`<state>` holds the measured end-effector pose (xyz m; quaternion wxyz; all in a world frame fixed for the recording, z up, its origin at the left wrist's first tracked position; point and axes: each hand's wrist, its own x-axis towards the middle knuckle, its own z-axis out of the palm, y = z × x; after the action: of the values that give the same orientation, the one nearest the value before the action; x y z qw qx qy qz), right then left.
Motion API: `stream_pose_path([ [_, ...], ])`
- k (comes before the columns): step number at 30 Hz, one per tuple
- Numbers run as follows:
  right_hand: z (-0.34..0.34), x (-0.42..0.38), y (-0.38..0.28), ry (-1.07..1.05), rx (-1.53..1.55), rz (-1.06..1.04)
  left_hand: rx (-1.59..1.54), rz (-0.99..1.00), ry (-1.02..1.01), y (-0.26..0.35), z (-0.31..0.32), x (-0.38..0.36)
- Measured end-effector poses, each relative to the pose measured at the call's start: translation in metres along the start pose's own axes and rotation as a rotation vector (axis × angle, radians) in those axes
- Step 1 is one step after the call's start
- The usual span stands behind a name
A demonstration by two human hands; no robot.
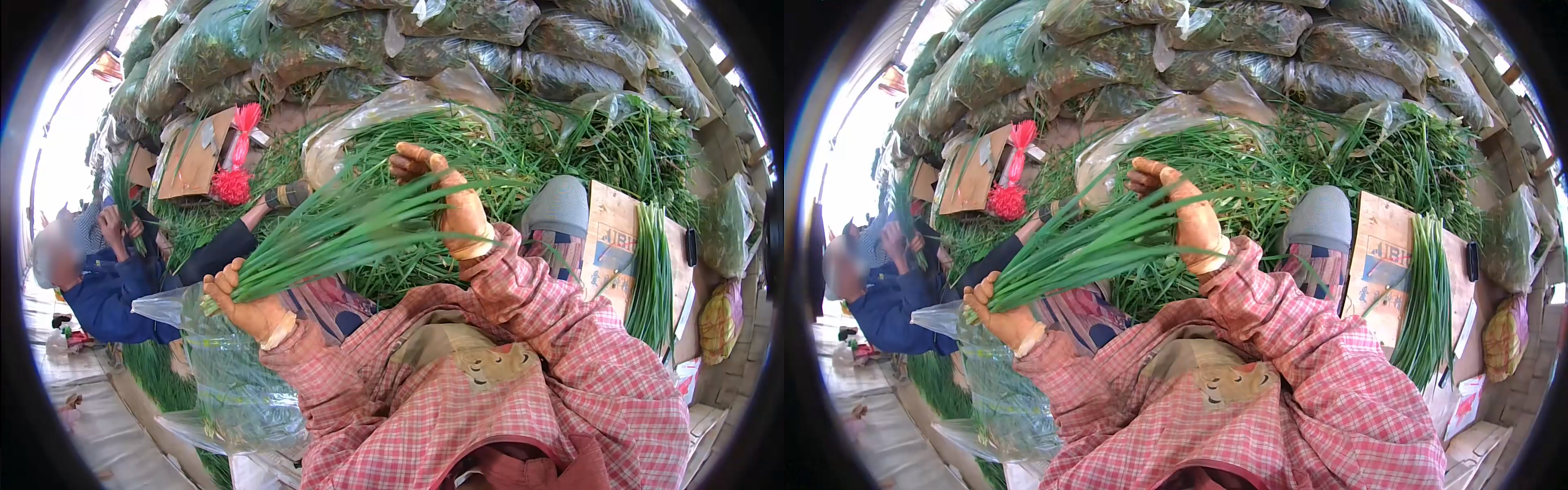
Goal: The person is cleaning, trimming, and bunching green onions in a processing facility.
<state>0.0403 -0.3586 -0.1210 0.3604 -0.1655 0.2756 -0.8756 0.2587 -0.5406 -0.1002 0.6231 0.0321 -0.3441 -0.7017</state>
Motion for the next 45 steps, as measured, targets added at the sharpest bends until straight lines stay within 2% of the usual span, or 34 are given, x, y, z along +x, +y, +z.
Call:
stream_pose_path([
  [1,0.0,-0.002,-0.001,0.053,0.007,0.028,-0.028,-0.025,0.075,0.005,-0.006,-0.001],
  [4,-0.034,0.004,-0.002,0.169,-0.019,-0.064,-0.064,-0.093,0.269,0.015,-0.018,-0.007],
  [6,-0.03,-0.013,-0.005,0.158,-0.231,-0.043,-0.023,-0.124,0.345,0.016,-0.031,-0.01],
  [7,-0.026,-0.02,-0.006,0.152,-0.336,-0.032,-0.08,-0.16,0.326,0.015,-0.038,-0.012],
  [9,-0.024,-0.022,-0.007,0.228,-0.353,-0.076,-0.193,-0.228,0.285,0.013,-0.045,-0.015],
  [11,-0.026,-0.022,-0.01,0.287,-0.415,-0.092,-0.158,-0.218,0.331,0.01,-0.045,-0.018],
  [15,-0.008,-0.026,-0.023,0.019,-0.491,-0.219,-0.249,-0.285,0.347,0.011,-0.061,-0.02],
  [16,0.003,-0.029,-0.03,0.106,-0.493,-0.083,-0.305,-0.298,0.309,0.01,-0.065,-0.021],
  [18,0.004,-0.033,-0.029,0.066,-0.566,-0.017,-0.416,-0.318,0.235,0.009,-0.071,-0.024],
  [19,0.004,-0.034,-0.029,0.046,-0.601,0.018,-0.336,-0.306,0.278,0.009,-0.074,-0.025],
  [21,0.006,-0.034,-0.025,0.031,-0.57,-0.013,-0.172,-0.283,0.366,0.01,-0.076,-0.026],
  [23,-0.006,-0.033,-0.022,0.059,-0.524,-0.024,-0.317,-0.311,0.342,0.009,-0.073,-0.028],
  [24,0.003,-0.029,-0.033,0.075,-0.391,-0.034,-0.39,-0.324,0.328,0.01,-0.072,-0.028],
  [25,-0.007,-0.02,-0.049,0.186,-0.645,-0.117,-0.357,-0.307,0.395,0.013,-0.076,-0.029],
  [26,-0.026,-0.013,-0.069,0.221,-0.692,-0.215,-0.324,-0.287,0.463,0.016,-0.083,-0.031],
  [27,-0.058,-0.005,-0.091,0.375,-0.577,-0.261,-0.294,-0.266,0.525,0.018,-0.094,-0.029],
  [28,-0.078,-0.002,-0.124,0.407,-0.489,-0.254,-0.344,-0.291,0.417,0.021,-0.128,-0.029],
  [31,-0.179,-0.011,-0.247,0.618,-0.563,-0.362,-0.215,-0.148,0.637,0.029,-0.145,-0.033],
  [32,-0.219,-0.022,-0.285,0.645,-0.903,-0.438,-0.213,-0.132,0.623,0.03,-0.152,-0.035],
  [34,-0.297,-0.045,-0.363,0.86,-1.626,-0.587,-0.207,-0.105,0.589,0.031,-0.163,-0.037],
  [35,-0.33,-0.05,-0.383,0.93,-2.059,-0.58,-0.189,-0.094,0.6,0.031,-0.154,-0.036],
  [37,-0.244,-0.046,-0.31,1.079,-2.421,-0.363,-0.158,-0.086,0.622,0.025,-0.126,-0.033],
  [38,-0.202,-0.041,-0.268,0.897,-2.317,-0.386,-0.213,-0.106,0.546,0.023,-0.123,-0.031],
  [39,-0.16,-0.038,-0.223,0.592,-2.028,-0.355,-0.26,-0.132,0.465,0.022,-0.12,-0.027],
  [41,-0.07,-0.041,-0.132,0.18,-1.56,-0.004,-0.305,-0.179,0.376,0.019,-0.107,-0.016],
  [43,-0.012,-0.051,-0.071,-0.064,-1.402,0.123,-0.305,-0.207,0.373,0.016,-0.08,-0.008],
  [45,0.018,-0.053,-0.038,-0.222,-1.323,-0.269,-0.399,-0.273,0.302,0.017,-0.06,-0.002],
])
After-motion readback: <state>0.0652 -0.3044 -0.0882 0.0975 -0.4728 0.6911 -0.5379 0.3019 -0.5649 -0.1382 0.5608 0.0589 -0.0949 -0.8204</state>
